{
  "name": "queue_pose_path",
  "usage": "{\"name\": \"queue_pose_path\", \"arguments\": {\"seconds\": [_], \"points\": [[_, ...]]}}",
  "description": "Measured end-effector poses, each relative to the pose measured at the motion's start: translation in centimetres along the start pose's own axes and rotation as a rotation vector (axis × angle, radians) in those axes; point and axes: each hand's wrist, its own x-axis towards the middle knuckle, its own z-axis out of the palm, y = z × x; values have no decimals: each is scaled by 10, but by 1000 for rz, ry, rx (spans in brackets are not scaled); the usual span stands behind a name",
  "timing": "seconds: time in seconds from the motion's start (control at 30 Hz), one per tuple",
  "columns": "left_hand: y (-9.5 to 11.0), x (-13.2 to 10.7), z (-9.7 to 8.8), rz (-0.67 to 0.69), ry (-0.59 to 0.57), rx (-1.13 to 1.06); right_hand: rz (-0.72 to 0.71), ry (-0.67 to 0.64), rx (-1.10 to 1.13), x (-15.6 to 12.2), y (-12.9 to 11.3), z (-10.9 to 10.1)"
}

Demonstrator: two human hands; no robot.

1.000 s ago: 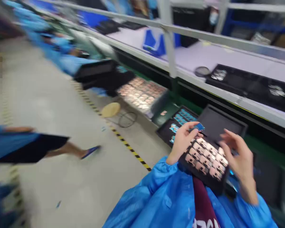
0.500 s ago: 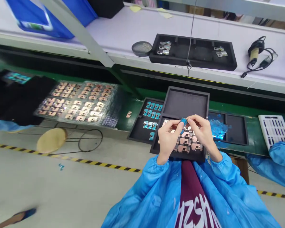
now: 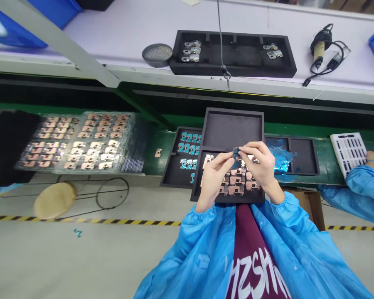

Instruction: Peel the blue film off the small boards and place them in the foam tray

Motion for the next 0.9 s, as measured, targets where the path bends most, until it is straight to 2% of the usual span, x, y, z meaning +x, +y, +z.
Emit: {"name": "queue_pose_path", "arguments": {"seconds": [0.1, 0.27, 0.47, 0.57, 0.63, 0.7, 0.77, 0.8, 0.87, 0.9], "points": [[-7, 3, -2, -154, -22, -149, -94, -26, -130, -3, 4, -5], [-13, 12, -4, -346, -53, -387, -309, -215, -236, -10, 12, -15], [-15, 25, 0, -360, -16, -447, -358, -262, -146, -26, 14, -18], [-23, 34, 2, -303, 100, -369, -303, -194, -20, -44, 14, -19], [-28, 42, 2, -225, 196, -250, -152, -68, 65, -61, 24, -23], [-30, 54, 3, -129, 204, -53, 143, 109, 97, -79, 52, -31], [-32, 71, 6, -65, 74, 174, 516, 255, 46, -95, 98, -44], [-33, 83, 10, -55, -21, 278, 688, 287, -3, -102, 126, -51], [-41, 108, 20, -63, -193, 452, 910, 221, -128, -115, 185, -64], [-46, 120, 27, -72, -249, 525, 948, 186, -157, -122, 211, -69]]}}
